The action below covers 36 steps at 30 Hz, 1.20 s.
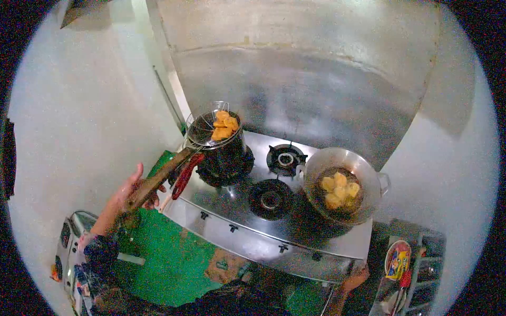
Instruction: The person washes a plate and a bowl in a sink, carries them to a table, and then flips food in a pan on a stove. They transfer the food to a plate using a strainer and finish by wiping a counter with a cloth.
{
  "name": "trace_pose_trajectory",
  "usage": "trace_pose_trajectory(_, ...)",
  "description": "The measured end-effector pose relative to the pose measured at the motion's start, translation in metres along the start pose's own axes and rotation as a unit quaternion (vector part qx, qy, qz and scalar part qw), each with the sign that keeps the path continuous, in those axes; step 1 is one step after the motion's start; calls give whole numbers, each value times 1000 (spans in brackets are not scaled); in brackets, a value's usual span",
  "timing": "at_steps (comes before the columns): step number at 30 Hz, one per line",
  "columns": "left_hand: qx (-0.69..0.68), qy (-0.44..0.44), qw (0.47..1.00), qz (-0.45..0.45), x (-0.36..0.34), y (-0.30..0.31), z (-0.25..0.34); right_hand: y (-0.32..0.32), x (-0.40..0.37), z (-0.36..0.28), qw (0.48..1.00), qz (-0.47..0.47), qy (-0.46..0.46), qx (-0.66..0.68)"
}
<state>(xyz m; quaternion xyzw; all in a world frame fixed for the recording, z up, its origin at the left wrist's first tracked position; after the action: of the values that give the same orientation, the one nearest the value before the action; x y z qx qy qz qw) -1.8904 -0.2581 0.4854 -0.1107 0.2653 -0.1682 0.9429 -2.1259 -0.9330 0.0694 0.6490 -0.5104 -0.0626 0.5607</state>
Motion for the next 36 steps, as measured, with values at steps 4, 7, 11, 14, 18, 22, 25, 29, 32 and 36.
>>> trace_pose_trajectory(4, -74, -18, 996, -41, -1, -18, -4, 28, -49, 15, 996, 0, -92, 5)
trace_pose_trajectory(7, -75, -51, 996, -25, 3, -27, -7, 45, -92, 30, 996, 13, -87, -7)
trace_pose_trajectory(11, -205, -46, 975, -66, 6, -39, -13, 76, -121, 17, 991, 14, -120, 64)
trace_pose_trajectory(14, -237, -46, 967, -86, 7, -35, -18, 81, -133, 25, 985, -26, -156, -66)
trace_pose_trajectory(18, -231, -77, 965, -96, 0, -37, -13, 96, -135, 9, 983, -28, -175, -46)
trace_pose_trajectory(22, -111, -137, 984, 14, -27, -47, 7, 121, -138, -15, 989, -11, -146, 0)
trace_pose_trajectory(25, -172, -134, 973, -77, -47, -56, 21, 121, -160, 2, 977, -19, -211, 35)
trace_pose_trajectory(29, -221, -50, 955, -193, -69, -78, 23, 163, -186, -17, 982, 22, -176, -58)
trace_pose_trajectory(32, -231, -91, 951, -185, -54, -53, -2, 202, -214, -25, 960, 26, -278, -27)
trace_pose_trajectory(36, -174, 237, 883, -366, -70, -118, -11, 247, -282, -4, 954, 44, -295, -44)
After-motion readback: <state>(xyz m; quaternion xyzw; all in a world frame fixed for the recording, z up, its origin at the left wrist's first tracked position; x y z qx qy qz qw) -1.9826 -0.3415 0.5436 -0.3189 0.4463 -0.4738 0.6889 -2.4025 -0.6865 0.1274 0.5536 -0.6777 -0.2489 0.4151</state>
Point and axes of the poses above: each hand's wrist, its own x-axis towards the middle knuckle, its own y-axis out of the back of the hand, z = x × y, the point moved 3 cm from there along x, towards the middle knuckle, and after that the axes turned 15 degrees about -x, right-handed, at the moved point
